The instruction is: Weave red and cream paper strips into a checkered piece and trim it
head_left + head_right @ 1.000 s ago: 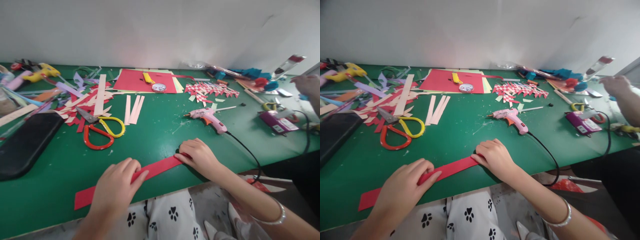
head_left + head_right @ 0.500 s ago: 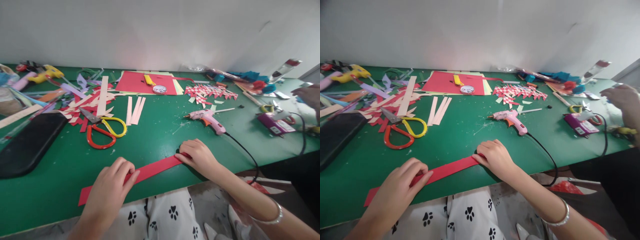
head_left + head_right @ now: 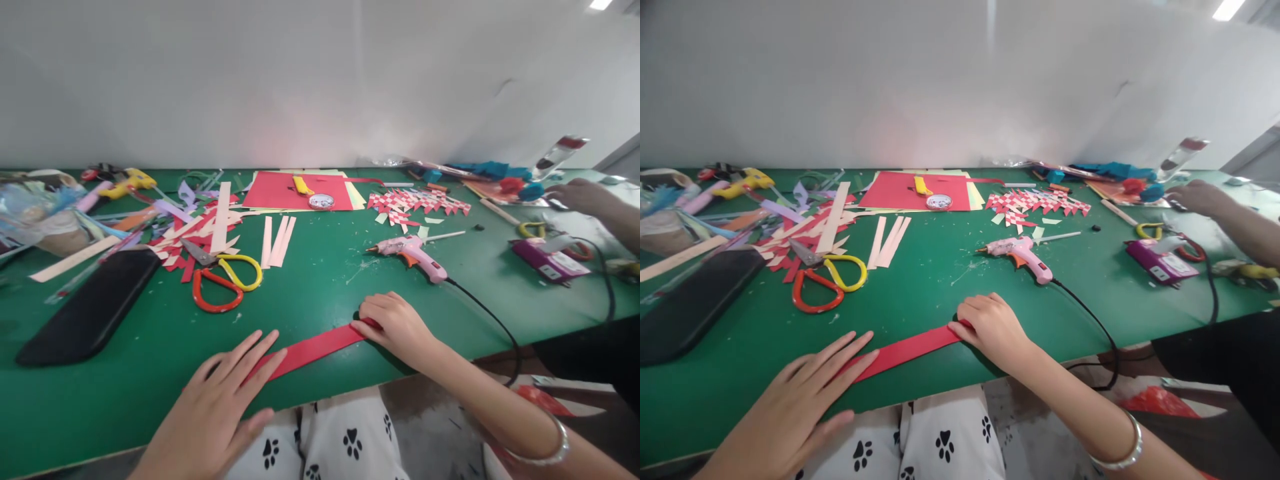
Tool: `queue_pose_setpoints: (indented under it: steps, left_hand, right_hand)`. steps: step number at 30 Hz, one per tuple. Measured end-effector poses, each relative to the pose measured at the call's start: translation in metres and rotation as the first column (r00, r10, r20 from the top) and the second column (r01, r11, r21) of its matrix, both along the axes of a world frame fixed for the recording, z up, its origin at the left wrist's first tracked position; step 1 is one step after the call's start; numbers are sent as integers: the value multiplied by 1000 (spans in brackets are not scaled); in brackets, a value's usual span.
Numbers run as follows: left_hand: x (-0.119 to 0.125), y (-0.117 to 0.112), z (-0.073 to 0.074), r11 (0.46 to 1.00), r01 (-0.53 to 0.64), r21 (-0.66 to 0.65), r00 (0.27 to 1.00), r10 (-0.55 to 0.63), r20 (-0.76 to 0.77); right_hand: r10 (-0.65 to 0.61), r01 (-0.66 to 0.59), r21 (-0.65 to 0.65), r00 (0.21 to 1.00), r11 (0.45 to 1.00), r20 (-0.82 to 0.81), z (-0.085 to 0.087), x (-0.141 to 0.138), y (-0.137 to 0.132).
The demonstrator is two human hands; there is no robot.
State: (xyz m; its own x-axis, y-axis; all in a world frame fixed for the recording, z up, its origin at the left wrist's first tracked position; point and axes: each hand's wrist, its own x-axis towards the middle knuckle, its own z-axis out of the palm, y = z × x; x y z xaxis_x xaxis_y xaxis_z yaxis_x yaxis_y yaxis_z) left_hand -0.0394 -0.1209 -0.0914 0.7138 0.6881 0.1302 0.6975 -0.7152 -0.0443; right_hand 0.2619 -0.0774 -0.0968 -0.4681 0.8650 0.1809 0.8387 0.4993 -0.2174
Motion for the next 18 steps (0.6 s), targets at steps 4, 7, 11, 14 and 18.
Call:
queue_pose_setpoints:
  steps: [4,7,11,14,18]
  left_hand:
    - [-5,-1,2,994,98,49,994,-96,-49]
    - [-7,0,3,994,108,8,992,-108,-69]
    - [-6,2,4,991,114,-64,991,-118,-67]
    - [-4,2,7,990,102,-99,993,-107,-47]
    - [-3,1,9,988,81,-133,996,-87,-34]
  right_hand:
    - [-4,4,2,1000,1000,5,0,-1,0]
    - [0,0,5,1000,1000,10,-1,0,0]
    - [-3,3,0,1000,1000,-31,-3,0,1]
    - [-6,5,-13,998,1000,-69,-4,1,0]
    - [16,-19,-30,995,999,-97,-2,5,-2]
